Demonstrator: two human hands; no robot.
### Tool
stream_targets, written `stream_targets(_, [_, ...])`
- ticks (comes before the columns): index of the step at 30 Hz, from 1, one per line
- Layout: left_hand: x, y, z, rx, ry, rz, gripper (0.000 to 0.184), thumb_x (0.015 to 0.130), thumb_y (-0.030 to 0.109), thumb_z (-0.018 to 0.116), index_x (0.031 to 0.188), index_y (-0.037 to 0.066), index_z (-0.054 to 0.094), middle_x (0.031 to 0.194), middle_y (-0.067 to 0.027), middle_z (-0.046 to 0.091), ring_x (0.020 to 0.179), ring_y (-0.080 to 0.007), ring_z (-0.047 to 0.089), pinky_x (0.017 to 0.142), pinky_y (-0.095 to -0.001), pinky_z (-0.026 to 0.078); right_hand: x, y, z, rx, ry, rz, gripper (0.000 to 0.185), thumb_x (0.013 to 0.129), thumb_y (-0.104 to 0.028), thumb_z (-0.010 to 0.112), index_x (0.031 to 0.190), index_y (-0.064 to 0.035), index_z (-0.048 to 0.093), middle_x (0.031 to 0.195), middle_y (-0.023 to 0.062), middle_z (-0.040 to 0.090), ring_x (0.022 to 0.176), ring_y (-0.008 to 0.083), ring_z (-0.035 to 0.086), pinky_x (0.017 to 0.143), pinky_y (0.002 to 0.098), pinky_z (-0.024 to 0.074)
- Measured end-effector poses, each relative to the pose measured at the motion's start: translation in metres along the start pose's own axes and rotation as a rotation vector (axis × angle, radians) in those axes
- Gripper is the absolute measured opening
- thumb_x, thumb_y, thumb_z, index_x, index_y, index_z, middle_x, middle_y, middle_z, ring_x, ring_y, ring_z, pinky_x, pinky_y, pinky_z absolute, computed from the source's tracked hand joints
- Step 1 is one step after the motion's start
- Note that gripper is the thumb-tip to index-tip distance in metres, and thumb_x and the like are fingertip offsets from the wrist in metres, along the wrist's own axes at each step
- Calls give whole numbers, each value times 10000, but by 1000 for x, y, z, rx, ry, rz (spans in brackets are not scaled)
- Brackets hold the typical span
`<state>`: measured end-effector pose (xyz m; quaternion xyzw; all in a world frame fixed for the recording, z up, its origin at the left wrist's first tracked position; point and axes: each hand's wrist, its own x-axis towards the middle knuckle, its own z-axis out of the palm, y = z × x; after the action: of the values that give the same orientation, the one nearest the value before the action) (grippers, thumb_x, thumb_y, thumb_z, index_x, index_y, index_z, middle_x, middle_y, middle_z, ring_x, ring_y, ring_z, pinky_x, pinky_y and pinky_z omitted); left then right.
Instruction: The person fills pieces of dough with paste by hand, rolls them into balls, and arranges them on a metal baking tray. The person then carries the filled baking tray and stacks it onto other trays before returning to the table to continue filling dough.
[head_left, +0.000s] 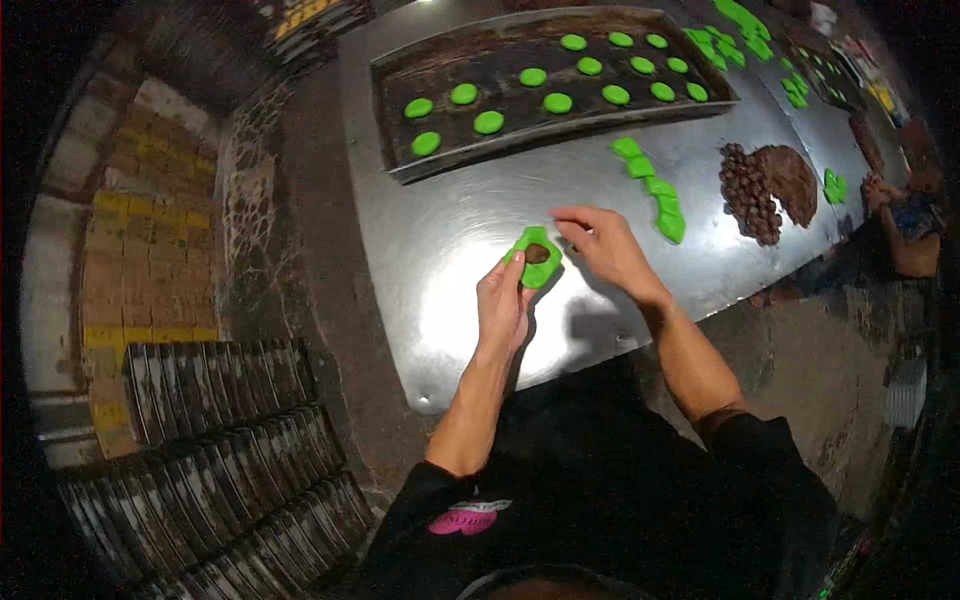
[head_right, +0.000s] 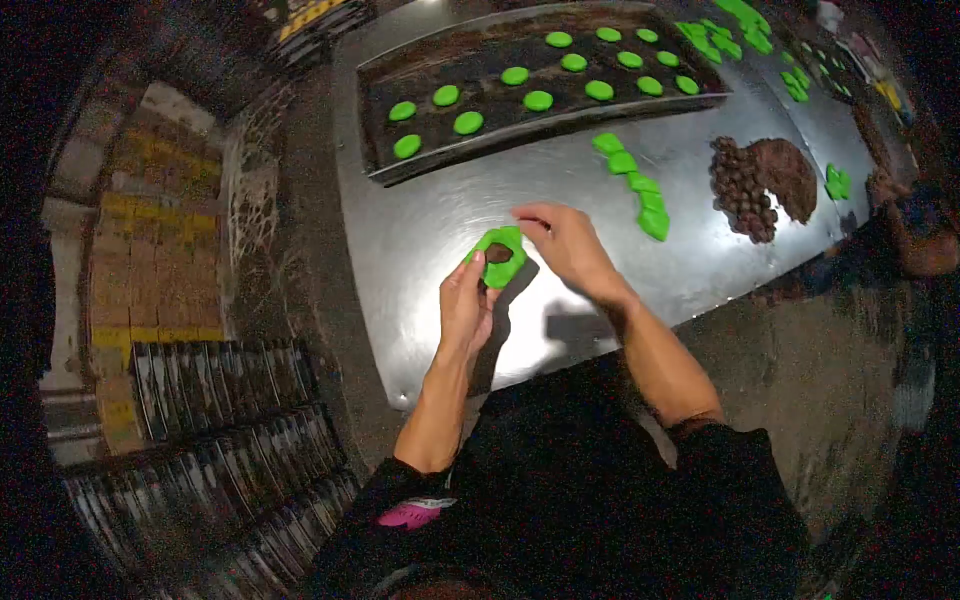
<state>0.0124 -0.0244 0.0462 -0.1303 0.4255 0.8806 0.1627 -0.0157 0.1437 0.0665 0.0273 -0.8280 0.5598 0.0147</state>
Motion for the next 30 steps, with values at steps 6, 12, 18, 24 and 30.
stream_targets(6, [-10,13,-18,103,-30,115,294,903,95,588,1156,-53,557,986,-110,641,836,-158,632,745,-256,533,1,-25,35,161,-321,285,206,875,-150,581,994,7,642,781,65,631,685,150,579,612,302,470])
stream_targets(12, [-13,5,2,348,19,245,382,925,24,464,1303,-33,475,1080,-78,599,846,-97,578,744,-229,490,-57,-53,51,-537,112,-516,169,740,-39,615,909,-38,630,930,137,572,902,339,555,731,409,480])
stream_targets(18, [-27,26,15,1027,-29,946,299,964,83,419,1199,-50,547,974,-140,642,779,-171,605,740,-320,511,-26,-74,-17,-205,-190,-435,208,746,-19,620,954,-6,619,820,129,590,701,260,608,622,354,495])
stream_targets(24, [19,28,75,535,64,631,387,1002,242,387,813,-29,588,766,-72,597,626,-121,528,579,-267,439,16,-62,-28,-164,16,-539,255,764,-88,640,1005,-38,577,882,150,563,779,308,587,642,384,480])
stream_targets(30, [54,2,88,620,157,370,493,1016,367,313,818,7,585,699,-46,556,632,-98,479,583,-255,399,7,-24,-42,-329,81,-578,187,784,-71,611,961,-27,569,944,110,542,859,285,573,648,377,508])
